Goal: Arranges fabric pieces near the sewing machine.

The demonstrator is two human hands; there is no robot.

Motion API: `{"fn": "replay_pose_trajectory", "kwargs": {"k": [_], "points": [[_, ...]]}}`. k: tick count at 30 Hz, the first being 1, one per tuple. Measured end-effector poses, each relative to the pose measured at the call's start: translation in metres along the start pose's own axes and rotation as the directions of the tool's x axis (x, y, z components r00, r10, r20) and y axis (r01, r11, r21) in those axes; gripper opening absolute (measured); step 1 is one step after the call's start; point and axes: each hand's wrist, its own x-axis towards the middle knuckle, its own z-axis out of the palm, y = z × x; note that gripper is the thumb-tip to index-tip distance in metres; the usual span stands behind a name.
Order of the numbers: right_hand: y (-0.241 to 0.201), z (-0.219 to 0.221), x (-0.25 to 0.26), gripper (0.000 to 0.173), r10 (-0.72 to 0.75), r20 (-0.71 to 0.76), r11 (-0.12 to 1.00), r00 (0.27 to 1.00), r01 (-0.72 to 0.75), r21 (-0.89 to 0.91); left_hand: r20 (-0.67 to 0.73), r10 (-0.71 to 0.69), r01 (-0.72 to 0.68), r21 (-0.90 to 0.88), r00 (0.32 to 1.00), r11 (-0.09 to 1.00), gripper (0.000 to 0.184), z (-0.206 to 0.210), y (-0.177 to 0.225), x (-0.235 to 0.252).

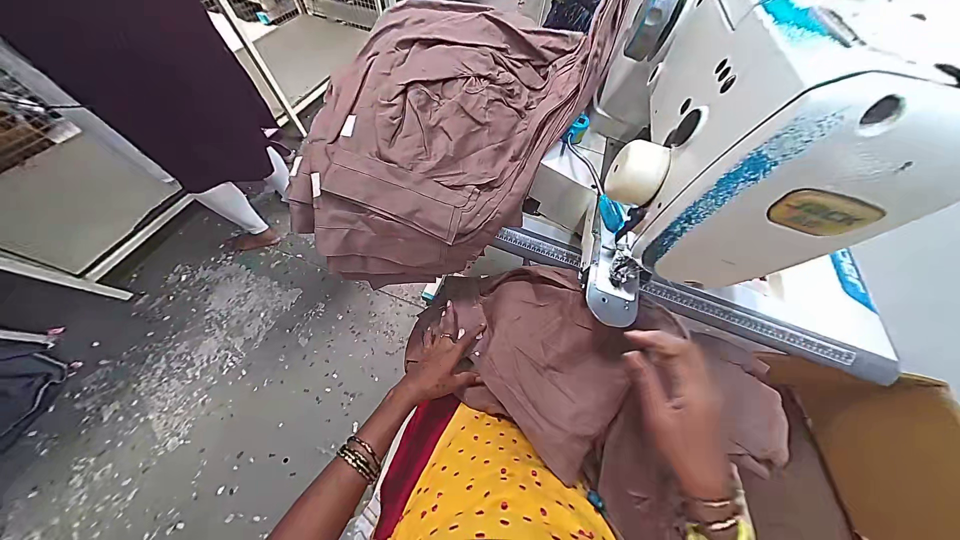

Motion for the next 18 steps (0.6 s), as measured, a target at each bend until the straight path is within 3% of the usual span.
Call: {"fn": "replay_pose_trajectory", "kwargs": {"k": [2, 4, 5, 6, 7, 8, 9, 11, 14, 16, 18], "points": [[-0.026, 0.039, -0.012, 0.029, -0.140, 0.118, 0.980, 0.983, 0.120, 0.157, -0.056, -0.008, 0.009, 0.015, 0.998, 1.000, 0.065, 0.003, -0.001, 0.003], [-0.039, 0.072, -0.021, 0.039, -0.210, 0.319, 0.967, 0.924, 0.148, 0.209, -0.066, 0.011, -0.010, 0.010, 0.998, 1.000, 0.051, -0.005, -0.006, 0.006], [-0.041, 0.081, -0.023, 0.056, -0.182, 0.490, 0.980, 0.853, 0.117, 0.160, -0.041, 0.035, -0.034, 0.010, 0.999, 0.999, 0.048, -0.012, -0.008, 0.007], [-0.042, 0.087, -0.023, 0.074, -0.100, 0.685, 0.994, 0.722, 0.052, 0.091, 0.012, 0.059, -0.059, 0.014, 0.998, 0.998, 0.047, -0.021, -0.010, 0.009], [-0.040, 0.095, -0.023, 0.090, -0.015, 0.816, 1.000, 0.578, 0.016, 0.007, 0.078, 0.074, -0.075, 0.020, 0.994, 0.997, 0.049, -0.031, -0.014, 0.013], [-0.032, 0.106, -0.028, 0.098, 0.032, 0.864, 0.999, 0.502, 0.022, -0.050, 0.128, 0.087, -0.091, 0.029, 0.988, 0.995, 0.051, -0.037, -0.021, 0.018], [-0.020, 0.116, -0.038, 0.099, 0.045, 0.866, 0.996, 0.498, 0.044, -0.077, 0.161, 0.093, -0.101, 0.047, 0.983, 0.994, 0.050, -0.041, -0.027, 0.023], [0.000, 0.127, -0.054, 0.082, 0.034, 0.806, 0.995, 0.590, 0.060, -0.086, 0.202, 0.071, -0.097, 0.121, 0.977, 0.988, 0.047, -0.045, -0.033, 0.031], [0.004, 0.103, -0.042, 0.058, 0.133, 0.755, 0.988, 0.642, -0.148, -0.048, 0.185, 0.085, -0.121, 0.190, 0.979, 0.974, 0.043, -0.050, -0.030, 0.044], [0.012, 0.087, -0.036, 0.050, 0.163, 0.662, 0.960, 0.731, -0.272, 0.064, 0.053, 0.133, -0.141, 0.185, 0.990, 0.973, 0.031, -0.067, -0.019, 0.052], [0.016, 0.066, -0.031, 0.043, 0.213, 0.598, 0.934, 0.772, -0.341, 0.108, -0.243, 0.285, -0.253, 0.155, 0.927, 0.955, 0.026, -0.097, 0.007, 0.053]]}}
